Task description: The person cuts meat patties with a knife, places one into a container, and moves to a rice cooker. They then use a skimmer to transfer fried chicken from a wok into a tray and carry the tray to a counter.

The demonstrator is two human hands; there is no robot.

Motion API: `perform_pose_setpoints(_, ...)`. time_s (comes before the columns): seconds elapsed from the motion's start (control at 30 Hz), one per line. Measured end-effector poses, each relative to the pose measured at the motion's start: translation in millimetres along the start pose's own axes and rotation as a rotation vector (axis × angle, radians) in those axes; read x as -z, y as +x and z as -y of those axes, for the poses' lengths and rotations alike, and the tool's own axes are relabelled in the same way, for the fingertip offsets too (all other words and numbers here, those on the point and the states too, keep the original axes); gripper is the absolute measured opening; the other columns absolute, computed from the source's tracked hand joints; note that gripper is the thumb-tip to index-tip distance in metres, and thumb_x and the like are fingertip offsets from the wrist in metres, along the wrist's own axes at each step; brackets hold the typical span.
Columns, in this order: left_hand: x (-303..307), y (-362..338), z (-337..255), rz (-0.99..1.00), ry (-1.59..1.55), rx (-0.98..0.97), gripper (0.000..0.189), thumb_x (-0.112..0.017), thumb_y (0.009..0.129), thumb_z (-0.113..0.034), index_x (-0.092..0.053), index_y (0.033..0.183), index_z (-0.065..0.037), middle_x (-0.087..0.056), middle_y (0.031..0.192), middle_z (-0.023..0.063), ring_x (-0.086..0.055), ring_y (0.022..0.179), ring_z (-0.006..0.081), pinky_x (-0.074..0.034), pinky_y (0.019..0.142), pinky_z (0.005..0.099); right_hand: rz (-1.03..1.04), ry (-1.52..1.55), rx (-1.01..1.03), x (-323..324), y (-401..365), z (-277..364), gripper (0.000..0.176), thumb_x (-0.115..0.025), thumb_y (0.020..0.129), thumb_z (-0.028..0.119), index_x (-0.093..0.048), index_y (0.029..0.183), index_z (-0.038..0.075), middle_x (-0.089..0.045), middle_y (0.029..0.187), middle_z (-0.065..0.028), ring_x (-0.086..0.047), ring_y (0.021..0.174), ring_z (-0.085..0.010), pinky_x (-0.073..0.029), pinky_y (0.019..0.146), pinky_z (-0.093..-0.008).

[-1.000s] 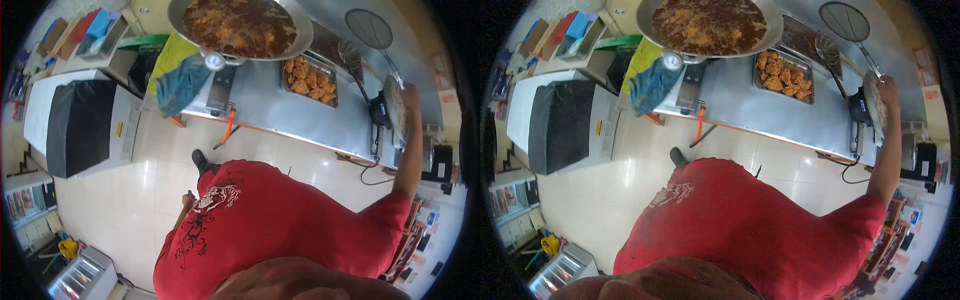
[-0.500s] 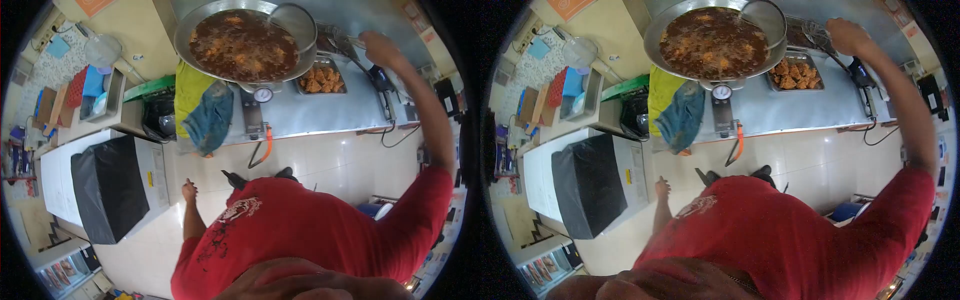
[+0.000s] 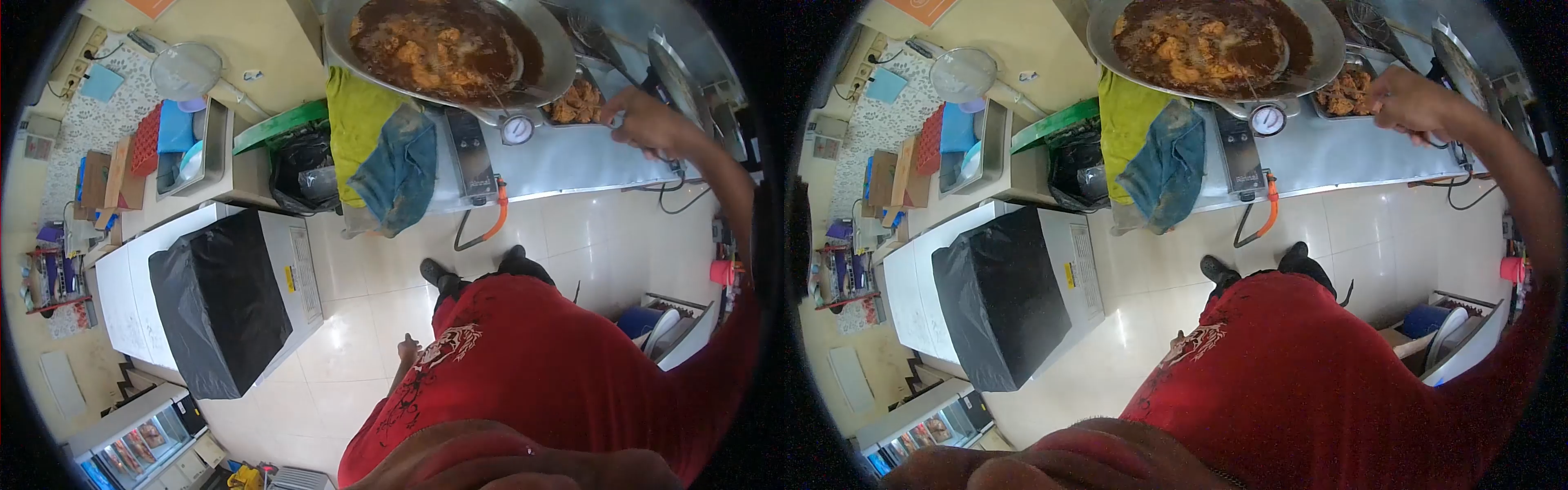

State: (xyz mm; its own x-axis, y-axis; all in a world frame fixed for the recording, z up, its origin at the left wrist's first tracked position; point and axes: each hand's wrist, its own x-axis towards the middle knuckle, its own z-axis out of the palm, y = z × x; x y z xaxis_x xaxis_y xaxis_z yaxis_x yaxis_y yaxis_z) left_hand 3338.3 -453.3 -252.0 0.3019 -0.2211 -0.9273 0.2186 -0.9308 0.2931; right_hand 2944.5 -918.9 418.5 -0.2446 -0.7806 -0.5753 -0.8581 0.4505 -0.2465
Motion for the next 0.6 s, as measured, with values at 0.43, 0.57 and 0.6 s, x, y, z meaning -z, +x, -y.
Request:
perform_pose_setpoints(0.43, 11, -51, -119, -0.091, -0.197, -0.161, 0.064, -0.041, 0.100, -0.055, -0.066, 0.098, 0.004, -0.063, 0.066, 0.0111, -0.055, 0.045, 0.0187, -0.037, 0.037, 0.0293, -0.028, 0.211, 0.195, 3, 110, -19, 0.011, -0.053, 0.085, 0.007, -0.055, 0.075, 0.004, -0.045, 0.056, -0.0038, -0.039, 0.041, -0.0137, -0.028, 0.035, -0.0327)
perform_pose_setpoints(0.57, -2, -58, -75, -0.121, -0.154, -0.252, 0.063, -0.040, 0.100, -0.054, -0.066, 0.095, 0.003, -0.062, 0.065, 0.0113, -0.055, 0.045, 0.0192, -0.036, 0.037, 0.0307, -0.084, 0.112, 0.299, 48, 159, -48, 0.016, -0.058, 0.081, 0.008, -0.058, 0.096, 0.002, -0.048, 0.061, -0.0032, -0.039, 0.041, -0.0124, -0.028, 0.035, -0.0315)
perform_pose_setpoints(0.6, -11, -64, -69, -0.142, -0.112, -0.321, 0.063, -0.039, 0.100, -0.054, -0.065, 0.094, 0.003, -0.062, 0.065, 0.0114, -0.055, 0.045, 0.0194, -0.036, 0.038, 0.0312, -0.087, 0.086, 0.315, 61, 169, -53, 0.029, -0.061, 0.079, 0.008, -0.059, 0.108, 0.001, -0.050, 0.062, -0.0030, -0.039, 0.041, -0.0118, -0.028, 0.035, -0.0307)
